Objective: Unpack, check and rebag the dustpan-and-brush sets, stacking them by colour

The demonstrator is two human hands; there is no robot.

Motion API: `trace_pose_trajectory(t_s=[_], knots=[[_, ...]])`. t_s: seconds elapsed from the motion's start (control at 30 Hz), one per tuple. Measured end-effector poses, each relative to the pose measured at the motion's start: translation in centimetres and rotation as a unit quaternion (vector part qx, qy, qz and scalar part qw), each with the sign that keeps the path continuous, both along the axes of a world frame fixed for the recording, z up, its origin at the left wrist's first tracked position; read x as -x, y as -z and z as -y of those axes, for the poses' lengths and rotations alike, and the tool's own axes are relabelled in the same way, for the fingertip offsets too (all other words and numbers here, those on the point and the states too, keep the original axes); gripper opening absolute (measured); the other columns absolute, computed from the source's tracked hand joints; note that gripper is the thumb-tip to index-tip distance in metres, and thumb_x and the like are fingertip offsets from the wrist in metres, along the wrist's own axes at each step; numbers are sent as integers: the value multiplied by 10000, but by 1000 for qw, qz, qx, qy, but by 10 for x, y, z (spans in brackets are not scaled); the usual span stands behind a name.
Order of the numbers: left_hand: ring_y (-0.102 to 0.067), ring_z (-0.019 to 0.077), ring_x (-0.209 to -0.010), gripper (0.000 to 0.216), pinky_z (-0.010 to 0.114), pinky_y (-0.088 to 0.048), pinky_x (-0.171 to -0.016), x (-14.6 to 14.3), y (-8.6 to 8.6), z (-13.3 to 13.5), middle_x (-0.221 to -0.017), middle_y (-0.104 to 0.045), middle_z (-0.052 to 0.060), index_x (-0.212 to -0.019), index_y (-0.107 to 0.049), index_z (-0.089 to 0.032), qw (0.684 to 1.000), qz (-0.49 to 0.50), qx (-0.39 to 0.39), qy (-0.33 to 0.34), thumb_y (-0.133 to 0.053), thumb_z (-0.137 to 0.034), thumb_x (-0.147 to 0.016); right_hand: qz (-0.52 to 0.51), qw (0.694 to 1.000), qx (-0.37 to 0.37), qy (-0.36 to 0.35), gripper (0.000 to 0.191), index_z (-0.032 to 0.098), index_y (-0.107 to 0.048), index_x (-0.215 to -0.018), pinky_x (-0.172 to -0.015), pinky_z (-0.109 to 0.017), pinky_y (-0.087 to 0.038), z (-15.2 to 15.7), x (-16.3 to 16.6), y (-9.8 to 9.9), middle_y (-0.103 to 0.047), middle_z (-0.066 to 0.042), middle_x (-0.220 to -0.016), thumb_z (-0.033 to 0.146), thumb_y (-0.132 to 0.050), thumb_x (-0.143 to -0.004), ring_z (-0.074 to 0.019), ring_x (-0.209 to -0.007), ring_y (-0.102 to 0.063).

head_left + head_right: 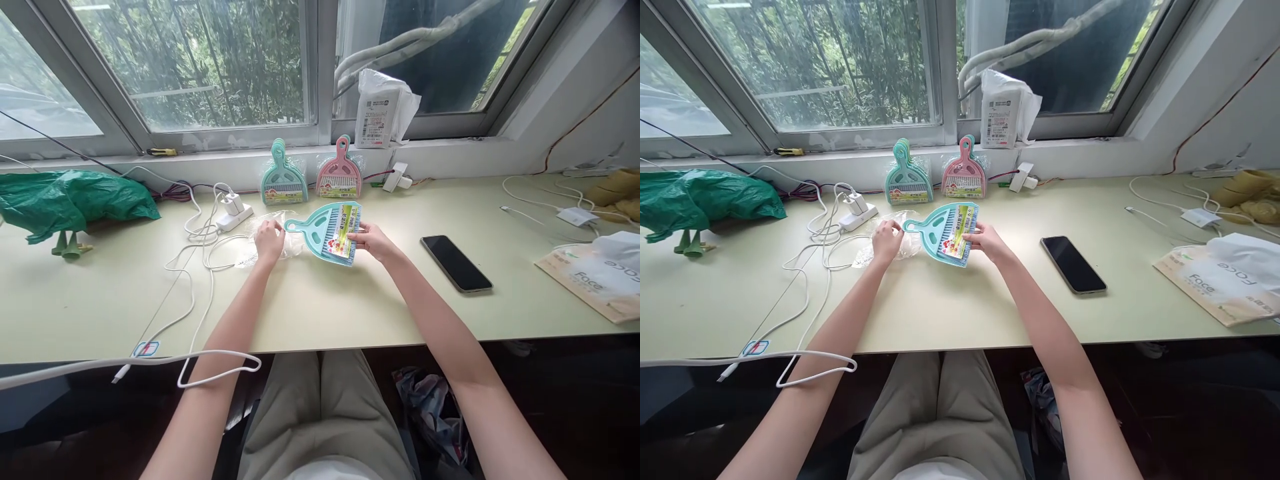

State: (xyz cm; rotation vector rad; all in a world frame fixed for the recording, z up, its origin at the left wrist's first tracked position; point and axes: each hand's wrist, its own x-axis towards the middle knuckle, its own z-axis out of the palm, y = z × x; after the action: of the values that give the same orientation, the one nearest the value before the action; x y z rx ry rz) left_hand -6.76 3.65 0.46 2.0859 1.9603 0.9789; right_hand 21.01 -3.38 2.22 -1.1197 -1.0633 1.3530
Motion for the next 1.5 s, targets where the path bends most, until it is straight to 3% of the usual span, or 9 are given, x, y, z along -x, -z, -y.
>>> trace_pose_trajectory(t_s=[0.17,0.4,0.73,0.97,1.07,1.17,1.3,1.43,1.5], knots=[[-609,236,-1008,94,363,-443,-878,-2,-3,1,-1053,-621,76,-851,-560,-220,998,51,-35,17,-513,-291,-893,2,999,6,32,313,177,-678,-952,-851,-471,-605,-3,-2,4,-763,-65,-890,86,-754,-662,-227,-793,-736],[-587,241,-1033,86,337,-462,-807,-28,-8,24,-1083,-615,72,-834,-569,-226,986,39,-69,148,-541,-288,-887,6,1000,9,-19,340,182,-676,-996,-845,-484,-605,2,19,9,-760,-68,-910,112,-756,-673,-233,-811,-734],[-582,229,-1080,91,468,-177,-1188,-25,-10,19,-1109,-632,57,-808,-554,-225,983,84,-123,105,-524,-236,-893,-32,994,-25,102,249,196,-644,-943,-871,-437,-611,-3,14,17,-754,-47,-937,100,-711,-723,-208,-850,-731],[-592,221,-1079,101,424,-348,-1102,-39,-3,27,-1117,-654,53,-828,-571,-230,970,128,-96,185,-522,-267,-907,-29,1000,4,-1,298,174,-666,-993,-796,-400,-627,2,30,20,-761,-59,-899,105,-733,-711,-208,-790,-732],[-549,232,-1180,108,480,-144,-1206,-45,-6,35,-1162,-639,54,-876,-596,-237,963,127,-131,199,-543,-324,-911,-57,998,7,19,275,178,-670,-973,-804,-386,-624,3,38,24,-761,-53,-911,95,-729,-717,-200,-803,-730],[-359,257,-1392,297,493,-26,-1224,-46,-9,39,-1379,-499,90,-1114,-559,-243,952,216,-189,104,-624,-393,-866,-102,993,-2,64,206,180,-675,-908,-839,-374,-615,2,40,28,-756,-51,-950,99,-728,-726,-191,-832,-725],[-201,260,-1487,843,432,-227,-1201,-45,-11,31,-1559,-248,125,-1409,-296,-274,858,489,-157,22,-783,-405,-733,-151,985,-23,78,187,180,-677,-865,-882,-382,-599,1,44,31,-753,-45,-967,136,-764,-705,-193,-856,-720],[-531,238,-1287,1014,393,-474,-1029,-49,-11,25,-1431,-479,106,-1496,-110,-330,684,718,60,116,-788,-374,-744,-179,980,-46,70,279,192,-674,-898,-903,-391,-588,3,52,32,-753,-34,-966,189,-815,-657,-202,-898,-714],[-608,232,-1186,964,392,-506,-986,-53,-11,27,-1341,-574,94,-1498,-177,-302,640,744,104,165,-780,-379,-750,-189,977,-59,78,305,193,-669,-902,-903,-386,-588,4,55,33,-750,-35,-973,223,-828,-644,-203,-911,-711]])
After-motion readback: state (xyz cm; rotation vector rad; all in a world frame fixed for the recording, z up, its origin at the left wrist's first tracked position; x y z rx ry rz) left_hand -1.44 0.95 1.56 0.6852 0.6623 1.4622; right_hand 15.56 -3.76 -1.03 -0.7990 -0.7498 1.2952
